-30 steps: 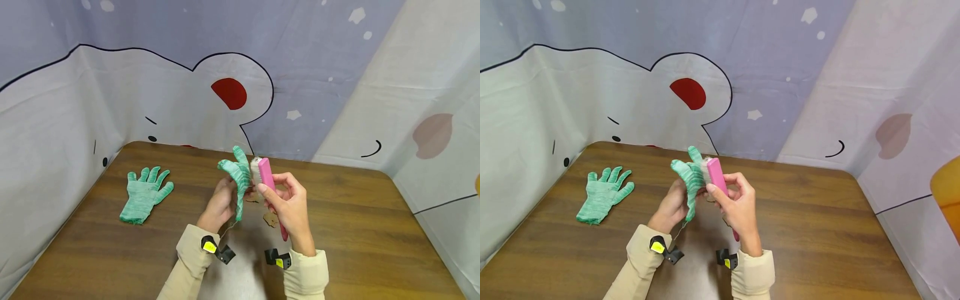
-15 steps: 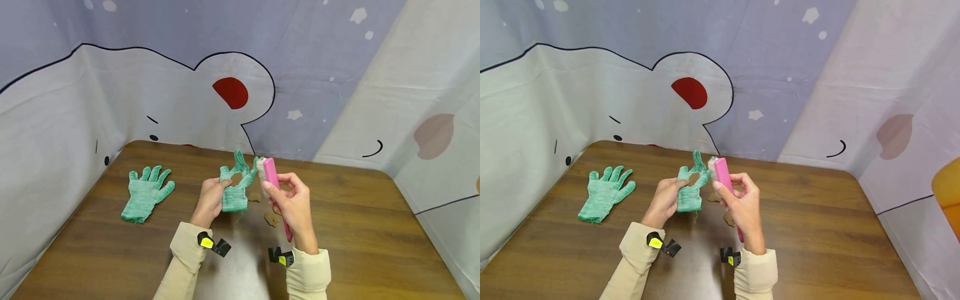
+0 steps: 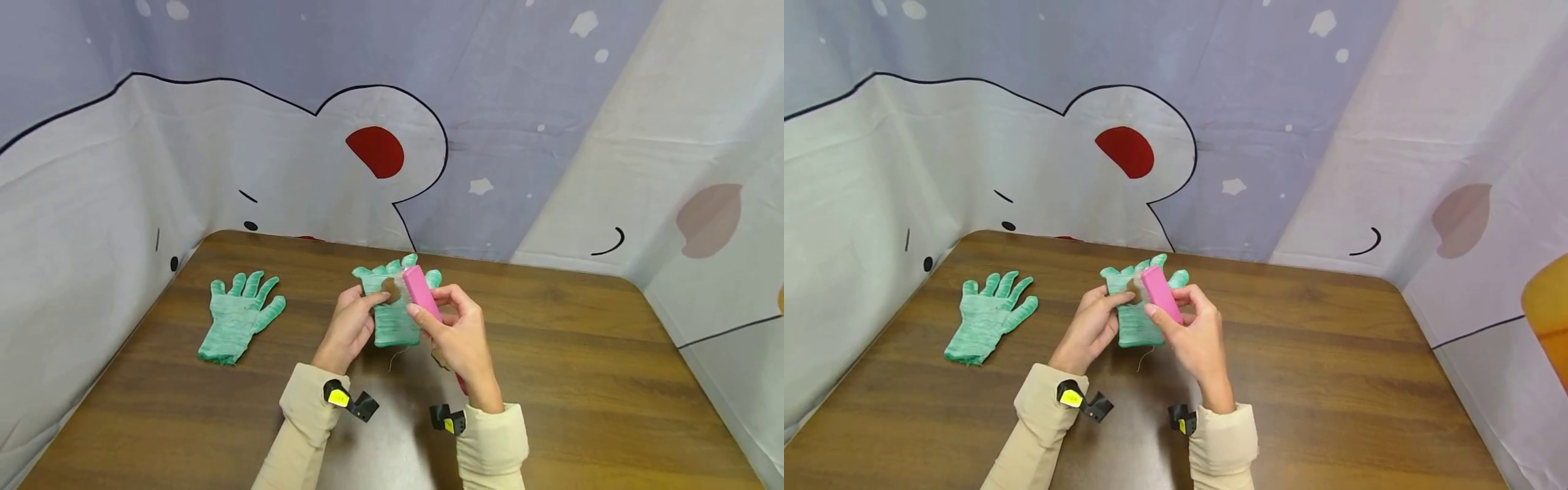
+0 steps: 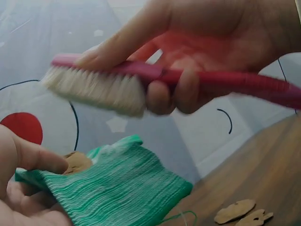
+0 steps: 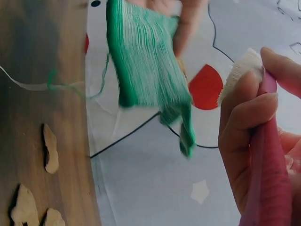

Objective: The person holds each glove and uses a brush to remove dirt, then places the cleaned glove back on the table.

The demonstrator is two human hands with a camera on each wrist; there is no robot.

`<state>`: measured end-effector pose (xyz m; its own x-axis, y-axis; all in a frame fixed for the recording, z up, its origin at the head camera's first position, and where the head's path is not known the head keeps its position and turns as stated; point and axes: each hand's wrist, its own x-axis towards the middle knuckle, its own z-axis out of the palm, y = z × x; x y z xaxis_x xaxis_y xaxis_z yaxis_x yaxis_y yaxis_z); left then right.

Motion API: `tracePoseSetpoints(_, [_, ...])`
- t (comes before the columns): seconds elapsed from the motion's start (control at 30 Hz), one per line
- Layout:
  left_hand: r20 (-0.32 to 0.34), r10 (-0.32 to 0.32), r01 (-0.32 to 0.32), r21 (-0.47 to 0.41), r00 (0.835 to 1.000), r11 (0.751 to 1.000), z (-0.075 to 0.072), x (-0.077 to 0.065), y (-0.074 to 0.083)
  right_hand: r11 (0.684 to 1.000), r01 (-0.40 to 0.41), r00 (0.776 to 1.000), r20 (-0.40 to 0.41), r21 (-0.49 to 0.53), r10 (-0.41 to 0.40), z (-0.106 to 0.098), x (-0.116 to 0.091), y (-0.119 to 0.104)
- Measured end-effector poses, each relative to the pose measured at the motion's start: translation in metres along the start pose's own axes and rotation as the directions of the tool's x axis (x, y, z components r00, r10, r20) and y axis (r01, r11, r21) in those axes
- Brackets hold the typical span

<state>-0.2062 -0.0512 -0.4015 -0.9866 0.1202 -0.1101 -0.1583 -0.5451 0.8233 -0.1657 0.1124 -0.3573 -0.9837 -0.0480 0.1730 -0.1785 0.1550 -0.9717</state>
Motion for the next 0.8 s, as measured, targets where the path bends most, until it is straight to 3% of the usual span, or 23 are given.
tracePoseSetpoints(0.17, [0.104, -0.003, 0.004, -0.01, 0.995, 1.0, 0.004, -0.004, 0.001, 0.986, 0.024, 0.999, -0.039, -0.166, -0.031, 0.012, 0.001, 0.005])
tracePoseSetpoints(0.37, [0.165, 0.019, -0.01, -0.055, 0.986, 0.998, 0.007, -0.007, 0.003, 0.944, 0.078, 0.984, -0.127, -0.321, -0.124, 0.018, 0.001, 0.011])
tracePoseSetpoints(0.57, [0.181, 0.065, -0.062, -0.019, 0.981, 0.998, 0.01, -0.007, 0.002, 0.919, 0.115, 0.966, -0.175, -0.378, -0.193, 0.021, 0.001, 0.017])
tracePoseSetpoints(0.8, [0.19, 0.101, -0.094, -0.049, 0.977, 0.994, 0.009, -0.007, 0.0, 0.939, 0.071, 0.963, -0.222, -0.336, -0.152, 0.021, 0.002, 0.016])
